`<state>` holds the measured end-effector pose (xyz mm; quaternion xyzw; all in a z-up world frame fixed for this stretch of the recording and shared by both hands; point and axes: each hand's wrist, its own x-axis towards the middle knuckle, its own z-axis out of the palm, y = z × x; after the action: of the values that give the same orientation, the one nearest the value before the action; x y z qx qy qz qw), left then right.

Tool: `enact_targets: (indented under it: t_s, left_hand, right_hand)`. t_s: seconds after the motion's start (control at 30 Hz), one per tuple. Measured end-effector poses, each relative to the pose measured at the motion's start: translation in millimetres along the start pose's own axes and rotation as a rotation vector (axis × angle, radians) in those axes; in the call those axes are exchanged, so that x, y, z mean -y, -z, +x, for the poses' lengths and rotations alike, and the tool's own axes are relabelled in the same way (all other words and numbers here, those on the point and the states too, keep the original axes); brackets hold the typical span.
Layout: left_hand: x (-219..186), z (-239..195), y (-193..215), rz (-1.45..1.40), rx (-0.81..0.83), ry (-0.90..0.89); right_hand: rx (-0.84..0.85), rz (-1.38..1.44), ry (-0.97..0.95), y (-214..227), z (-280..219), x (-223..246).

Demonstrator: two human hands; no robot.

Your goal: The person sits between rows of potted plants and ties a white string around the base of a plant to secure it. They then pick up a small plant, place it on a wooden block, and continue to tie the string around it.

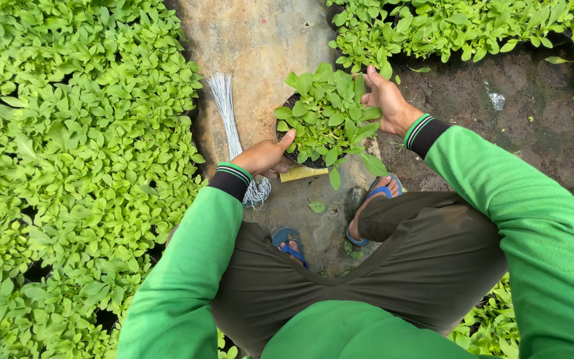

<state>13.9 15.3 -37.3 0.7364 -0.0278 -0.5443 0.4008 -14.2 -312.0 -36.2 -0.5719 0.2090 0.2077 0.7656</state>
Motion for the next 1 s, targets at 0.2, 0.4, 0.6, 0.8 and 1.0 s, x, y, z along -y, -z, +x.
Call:
enact_targets:
  t_s: [0.2, 0.4, 0.6, 0.8, 1.0]
  left_hand:
    - [12.2, 33.2, -8.4, -0.116, -0.353, -0.083]
    - [-34.3, 52.2, 16.4, -0.323, -0.435, -0.448]
    - [-71.5, 2.4, -7.7, 0.077, -0.808, -0.774]
    - [-30.0, -34.0, -59.2, 0.615, -0.108, -0.663]
    - [19.3, -19.1, -125.8, 1.047, -0.052, -0.788]
  right_hand:
    - [-0.018, 0.063, 0.076, -11.0, -29.3, -11.6]
    - [0.307, 0.197, -0.133, -12.4, -82.4, -63.1]
    - [0.068, -0.105, -0.108, 35.3, -83.2, -67.9]
    - [0.207, -1.708, 0.684, 44.0, -84.2, -71.4]
    - [0.434, -1.782, 0.987, 11.3, -79.2, -55.4]
